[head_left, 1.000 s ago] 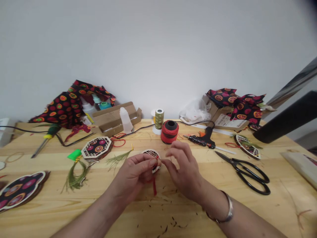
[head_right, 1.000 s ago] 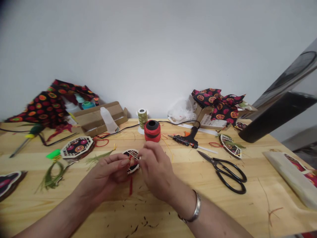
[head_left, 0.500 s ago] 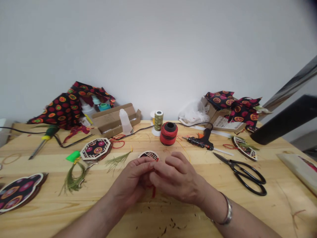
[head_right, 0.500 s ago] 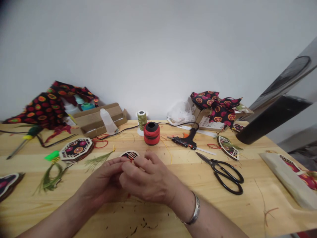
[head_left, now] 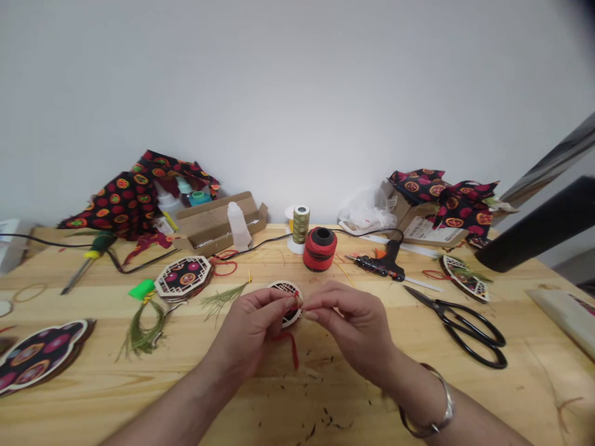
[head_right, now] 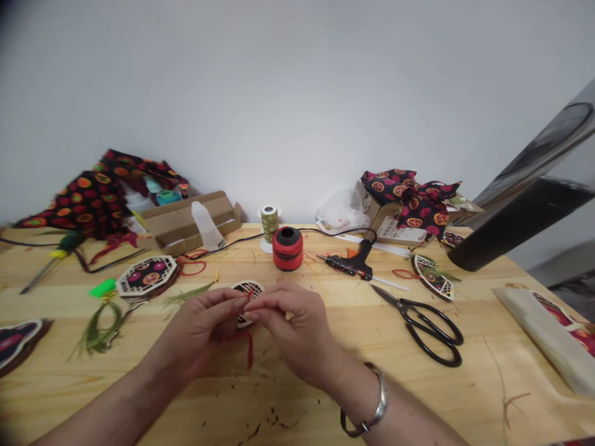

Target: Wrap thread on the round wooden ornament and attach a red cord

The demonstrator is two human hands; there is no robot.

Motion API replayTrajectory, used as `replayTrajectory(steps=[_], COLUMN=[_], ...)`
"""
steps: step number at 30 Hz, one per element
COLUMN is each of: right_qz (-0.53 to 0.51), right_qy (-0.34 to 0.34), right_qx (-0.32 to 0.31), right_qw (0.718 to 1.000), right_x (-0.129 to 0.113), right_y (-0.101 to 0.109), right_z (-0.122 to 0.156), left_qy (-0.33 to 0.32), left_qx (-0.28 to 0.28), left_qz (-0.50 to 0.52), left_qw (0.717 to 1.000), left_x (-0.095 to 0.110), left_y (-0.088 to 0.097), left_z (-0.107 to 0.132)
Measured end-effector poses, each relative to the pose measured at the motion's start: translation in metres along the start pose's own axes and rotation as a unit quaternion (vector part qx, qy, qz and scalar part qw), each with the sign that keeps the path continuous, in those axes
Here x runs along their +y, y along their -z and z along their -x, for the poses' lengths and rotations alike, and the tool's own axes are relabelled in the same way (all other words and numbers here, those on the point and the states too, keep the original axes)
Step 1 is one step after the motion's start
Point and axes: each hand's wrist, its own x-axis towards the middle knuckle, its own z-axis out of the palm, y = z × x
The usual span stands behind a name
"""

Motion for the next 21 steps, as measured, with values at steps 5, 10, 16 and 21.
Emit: replayTrajectory(steps=[5, 10, 16, 21], right_qz=[0.021, 0.061, 0.125, 0.173], right_qy=[-0.074, -0.086, -0.069, -0.059], right_qx=[0.018, 0.002, -0.015, -0.028], right_qw=[0.997, 0.994, 0.99, 0.983], right_x=[0.0055, 0.005, -0.0013, -0.0032], right_y=[-0.0029, -0.0031, -0.0029, -0.0011], right_z=[-0.0013, -0.0015, -0.0002, 0.0008], left_qy=[-0.039, -0.047, -0.05, -0.045], left_qx=[0.011, 0.019, 0.027, 0.026], left_qz=[-0.043, -0.056, -0.064, -0.068], left_qw=[0.998, 0.997, 0.996, 0.996], left_x=[0.0001, 0.0012, 0.0015, 0.0018], left_y=[0.0006, 0.0003, -0.001, -0.0009], left_z=[-0.0005, 0.0004, 0.002, 0.0019])
